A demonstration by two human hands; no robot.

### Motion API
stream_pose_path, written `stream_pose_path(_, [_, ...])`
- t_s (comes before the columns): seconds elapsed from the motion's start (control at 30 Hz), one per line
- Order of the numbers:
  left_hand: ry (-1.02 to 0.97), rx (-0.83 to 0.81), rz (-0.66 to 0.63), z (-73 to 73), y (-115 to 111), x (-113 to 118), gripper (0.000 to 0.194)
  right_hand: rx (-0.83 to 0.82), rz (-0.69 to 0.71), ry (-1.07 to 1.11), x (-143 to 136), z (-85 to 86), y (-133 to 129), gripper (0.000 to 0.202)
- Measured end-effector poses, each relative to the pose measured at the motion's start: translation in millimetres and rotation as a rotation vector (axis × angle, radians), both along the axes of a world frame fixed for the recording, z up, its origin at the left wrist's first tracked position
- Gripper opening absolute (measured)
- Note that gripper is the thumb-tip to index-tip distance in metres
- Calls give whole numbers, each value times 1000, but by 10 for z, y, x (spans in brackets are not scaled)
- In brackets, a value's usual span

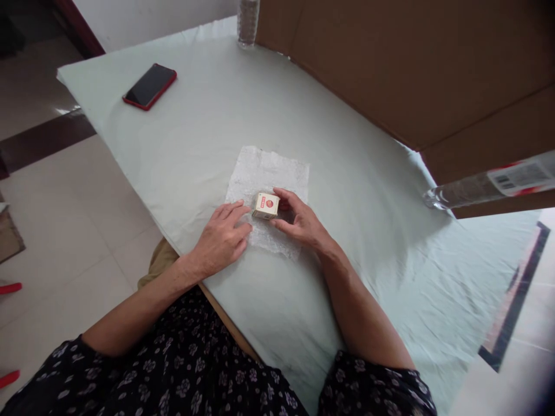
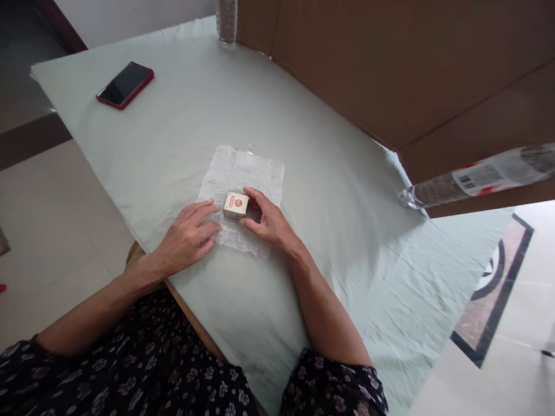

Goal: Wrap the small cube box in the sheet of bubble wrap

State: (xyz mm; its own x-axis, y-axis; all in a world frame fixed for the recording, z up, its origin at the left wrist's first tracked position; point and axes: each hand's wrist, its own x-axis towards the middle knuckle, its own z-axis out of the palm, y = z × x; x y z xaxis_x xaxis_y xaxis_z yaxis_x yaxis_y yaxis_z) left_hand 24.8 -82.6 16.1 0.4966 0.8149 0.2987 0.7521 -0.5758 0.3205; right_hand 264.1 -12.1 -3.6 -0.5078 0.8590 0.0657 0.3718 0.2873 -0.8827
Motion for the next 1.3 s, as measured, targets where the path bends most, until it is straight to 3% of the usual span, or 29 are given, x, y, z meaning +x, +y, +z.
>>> stream_pose_path(0.3, [-107, -15, -2, 3, 22, 57, 12, -37, -20, 31, -6, -11, 1, 68])
stream_pose_path(0.43, [-266, -34, 79, 20, 77, 63, 9, -112, 8, 106, 28, 19, 7, 70])
stream_pose_path(0.57, [-417, -157, 173, 82, 192, 87, 7, -172, -16, 139, 123, 224, -6, 62])
stream_pose_path(0.67, [-483, -217, 209, 114, 279, 114, 6, -89, -24, 79, 187, 456, -45, 50])
stream_pose_path(0.8, [-496, -247, 236, 125, 357, 143, 6, 79, -7, -77, 169, 621, -127, 53])
stream_pose_path(0.87, [-487, -260, 242, 130, 377, 145, 7, 159, -18, -193, 120, 602, -165, 44])
stream_pose_path(1.0, [-465, -286, 211, 146, 387, 98, 7, 216, -65, -317, 23, 482, -193, 7])
stream_pose_path(1.3, [-482, -362, 82, 116, 472, 105, 11, 154, -111, -104, -43, 330, -94, 7])
